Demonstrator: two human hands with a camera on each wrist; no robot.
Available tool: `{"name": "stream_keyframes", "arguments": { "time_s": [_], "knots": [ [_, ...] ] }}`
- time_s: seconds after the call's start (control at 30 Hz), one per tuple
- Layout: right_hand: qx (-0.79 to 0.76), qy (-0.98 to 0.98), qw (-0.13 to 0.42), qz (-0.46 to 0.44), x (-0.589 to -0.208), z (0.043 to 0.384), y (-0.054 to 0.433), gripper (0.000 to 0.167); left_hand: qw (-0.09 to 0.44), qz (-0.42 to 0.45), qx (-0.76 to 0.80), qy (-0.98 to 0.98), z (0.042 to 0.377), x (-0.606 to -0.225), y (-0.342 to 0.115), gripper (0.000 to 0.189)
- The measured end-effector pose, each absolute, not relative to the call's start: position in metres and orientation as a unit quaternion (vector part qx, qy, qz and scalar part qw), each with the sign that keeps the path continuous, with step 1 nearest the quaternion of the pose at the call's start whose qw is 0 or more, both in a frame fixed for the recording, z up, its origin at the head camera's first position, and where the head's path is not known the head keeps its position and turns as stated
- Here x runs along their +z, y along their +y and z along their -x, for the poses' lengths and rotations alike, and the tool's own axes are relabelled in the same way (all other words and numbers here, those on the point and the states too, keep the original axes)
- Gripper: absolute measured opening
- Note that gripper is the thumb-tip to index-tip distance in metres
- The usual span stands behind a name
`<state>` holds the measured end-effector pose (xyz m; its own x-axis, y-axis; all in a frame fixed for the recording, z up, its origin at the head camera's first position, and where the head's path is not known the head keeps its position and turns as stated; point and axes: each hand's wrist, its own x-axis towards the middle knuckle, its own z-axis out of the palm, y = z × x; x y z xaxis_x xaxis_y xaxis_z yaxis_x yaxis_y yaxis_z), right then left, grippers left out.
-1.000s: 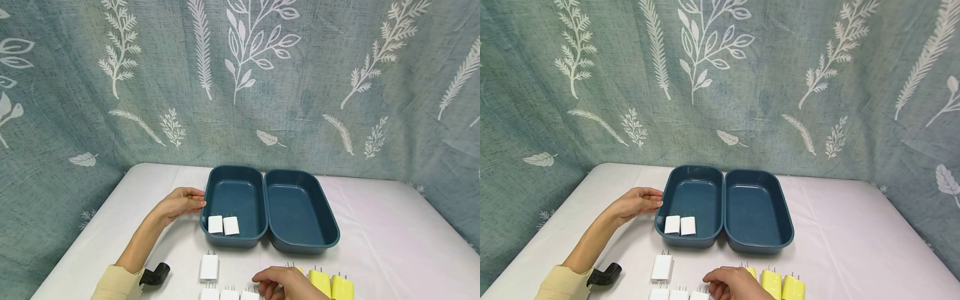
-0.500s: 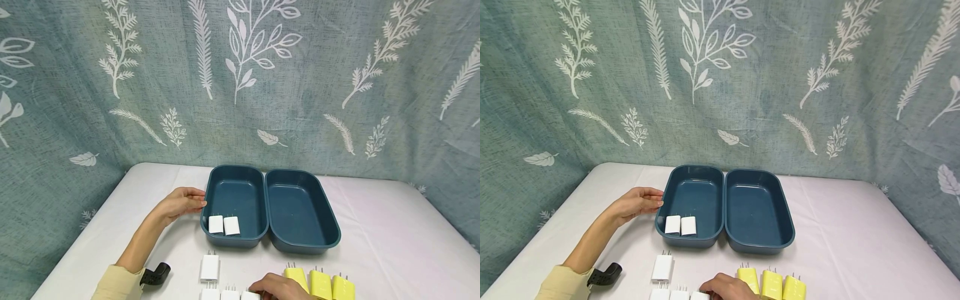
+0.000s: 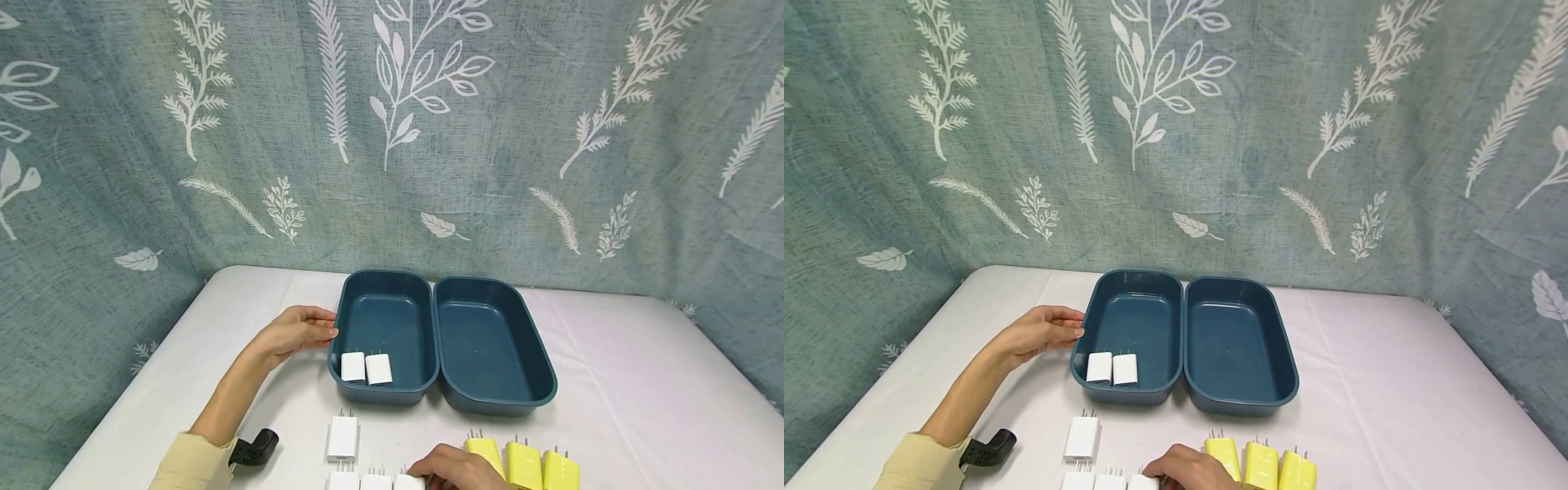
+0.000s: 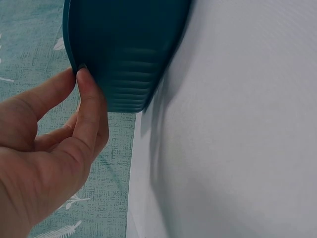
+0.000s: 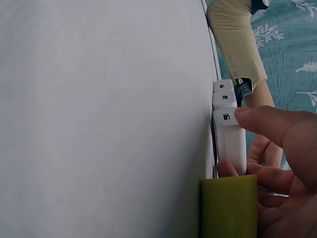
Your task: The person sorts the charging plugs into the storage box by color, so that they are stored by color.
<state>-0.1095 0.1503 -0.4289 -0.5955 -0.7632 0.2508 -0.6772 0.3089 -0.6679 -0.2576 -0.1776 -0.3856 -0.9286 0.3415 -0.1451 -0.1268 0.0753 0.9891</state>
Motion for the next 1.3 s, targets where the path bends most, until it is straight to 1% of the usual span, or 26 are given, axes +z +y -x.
{"name": "stream_keyframes", "arguments": {
  "time_s": [0.2,0.33,0.43,0.53,0.63,0.7,0.87,0.9,1.13,1.3],
  "knots": [
    [-0.417,0.803,0.098,0.415,-0.423,0.110,0.154,0.023,0.174,-0.074,0.676,0.712,0.258,-0.386,-0.177,0.041],
    [-0.416,0.793,0.079,0.437,-0.417,0.113,0.156,0.029,0.174,-0.078,0.676,0.711,0.259,-0.386,-0.177,0.042],
    [-0.437,0.780,0.077,0.442,-0.409,0.115,0.156,0.034,0.174,-0.082,0.676,0.712,0.259,-0.386,-0.177,0.042],
    [-0.475,0.775,0.112,0.400,-0.396,0.115,0.157,0.037,0.173,-0.079,0.676,0.712,0.258,-0.385,-0.176,0.041],
    [-0.493,0.785,0.132,0.351,-0.381,0.115,0.157,0.040,0.174,-0.077,0.676,0.712,0.258,-0.385,-0.176,0.042],
    [-0.496,0.789,0.116,0.344,-0.372,0.117,0.156,0.040,0.175,-0.076,0.675,0.713,0.258,-0.384,-0.176,0.042],
    [-0.480,0.801,0.024,0.356,-0.357,0.131,0.151,0.039,0.174,-0.076,0.674,0.714,0.258,-0.384,-0.177,0.043],
    [-0.477,0.805,0.014,0.352,-0.354,0.135,0.150,0.039,0.174,-0.078,0.673,0.715,0.258,-0.383,-0.177,0.043],
    [-0.446,0.836,-0.004,0.320,-0.346,0.168,0.147,0.039,0.171,-0.078,0.680,0.709,0.257,-0.384,-0.177,0.042],
    [-0.434,0.841,0.001,0.322,-0.348,0.192,0.144,0.042,0.170,-0.071,0.682,0.708,0.256,-0.385,-0.177,0.040]
  ]
}}
